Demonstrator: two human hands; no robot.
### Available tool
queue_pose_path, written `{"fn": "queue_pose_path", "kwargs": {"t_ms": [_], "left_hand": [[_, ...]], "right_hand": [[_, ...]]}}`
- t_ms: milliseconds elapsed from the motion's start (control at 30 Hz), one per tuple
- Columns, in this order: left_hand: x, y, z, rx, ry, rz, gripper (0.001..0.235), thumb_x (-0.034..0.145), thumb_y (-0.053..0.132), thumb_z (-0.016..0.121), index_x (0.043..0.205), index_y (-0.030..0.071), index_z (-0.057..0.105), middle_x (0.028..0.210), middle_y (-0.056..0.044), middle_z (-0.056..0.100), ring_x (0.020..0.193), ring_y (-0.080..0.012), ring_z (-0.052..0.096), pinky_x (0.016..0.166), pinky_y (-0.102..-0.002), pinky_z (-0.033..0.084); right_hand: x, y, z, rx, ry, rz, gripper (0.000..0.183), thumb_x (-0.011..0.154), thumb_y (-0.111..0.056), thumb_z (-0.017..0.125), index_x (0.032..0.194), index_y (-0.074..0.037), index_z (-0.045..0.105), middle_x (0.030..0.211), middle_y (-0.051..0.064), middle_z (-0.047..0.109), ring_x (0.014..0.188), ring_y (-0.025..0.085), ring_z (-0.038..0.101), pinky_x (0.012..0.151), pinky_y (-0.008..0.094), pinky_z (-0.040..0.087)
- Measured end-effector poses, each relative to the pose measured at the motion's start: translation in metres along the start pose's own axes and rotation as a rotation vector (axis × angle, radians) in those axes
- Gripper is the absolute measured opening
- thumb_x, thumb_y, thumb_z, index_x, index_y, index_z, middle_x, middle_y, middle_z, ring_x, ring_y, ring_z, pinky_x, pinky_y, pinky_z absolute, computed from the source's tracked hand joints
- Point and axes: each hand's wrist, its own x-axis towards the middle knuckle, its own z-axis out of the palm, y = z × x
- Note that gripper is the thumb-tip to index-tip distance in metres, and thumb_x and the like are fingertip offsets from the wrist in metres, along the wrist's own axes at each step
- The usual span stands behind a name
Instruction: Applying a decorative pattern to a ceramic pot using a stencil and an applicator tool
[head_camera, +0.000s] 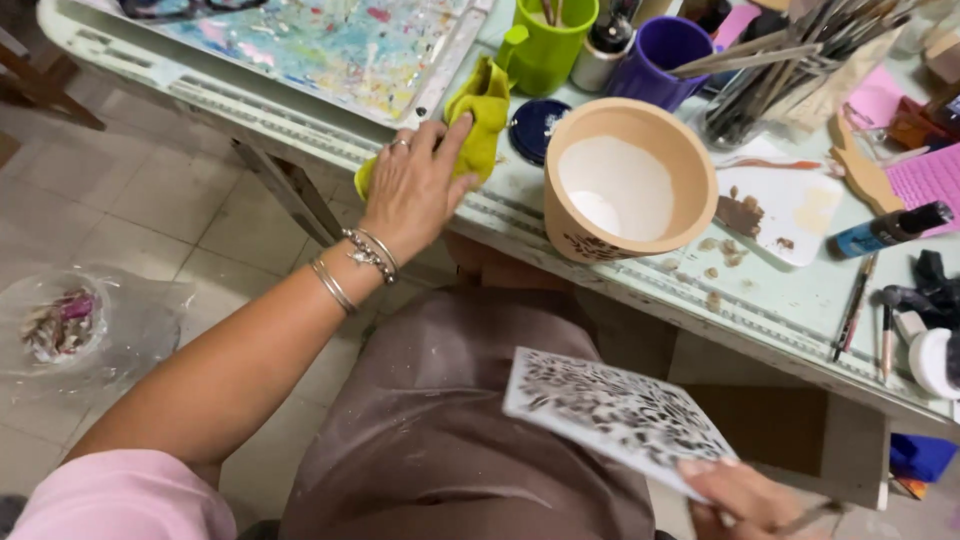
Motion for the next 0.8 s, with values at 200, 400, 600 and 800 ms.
{"fn": "queue_pose_path", "kwargs": {"t_ms": [200, 400, 600, 800], "left_hand": [[-0.031, -0.019, 0.003, -0.186, 0.195, 0.100, 0.016, 0.096, 0.016, 0.056, 0.093, 0.001, 0.054, 0.084, -0.017, 0.056, 0.072, -0.0347, 0.052, 0.062, -0.044, 0.039], [-0.100, -0.008, -0.029, -0.423, 0.131, -0.079, 0.028, 0.109, 0.019, 0.042, 0.091, -0.002, 0.042, 0.086, -0.015, 0.041, 0.079, -0.0281, 0.038, 0.068, -0.039, 0.030], [-0.117, 0.044, -0.002, -0.897, -0.164, -0.467, 0.025, 0.095, 0.024, 0.038, 0.104, 0.001, 0.035, 0.095, -0.012, 0.044, 0.066, -0.0178, 0.056, 0.047, -0.022, 0.050], [-0.132, 0.089, 0.070, -0.601, -0.094, 0.250, 0.028, 0.089, 0.021, 0.059, 0.102, 0.000, 0.046, 0.108, -0.017, 0.048, 0.104, -0.0274, 0.049, 0.090, -0.034, 0.047]], "right_hand": [[0.010, -0.018, 0.056, -0.117, 0.051, -0.413, 0.011, 0.074, -0.030, 0.059, 0.079, -0.033, 0.050, 0.092, -0.006, 0.064, 0.079, 0.018, 0.065, 0.074, 0.042, 0.048], [0.025, -0.043, 0.076, 0.174, 0.116, -0.464, 0.028, 0.082, -0.009, 0.055, 0.057, -0.010, 0.042, 0.064, 0.003, 0.061, 0.072, 0.018, 0.065, 0.094, 0.048, 0.042], [0.059, -0.050, 0.078, 0.146, 0.178, -0.542, 0.031, 0.088, -0.007, 0.045, 0.057, -0.005, 0.043, 0.084, 0.012, 0.068, 0.078, 0.023, 0.067, 0.089, 0.046, 0.045], [0.067, -0.045, 0.088, 0.144, 0.027, -0.515, 0.027, 0.088, -0.004, 0.045, 0.061, -0.006, 0.043, 0.087, 0.011, 0.067, 0.081, 0.023, 0.066, 0.088, 0.045, 0.047]]}}
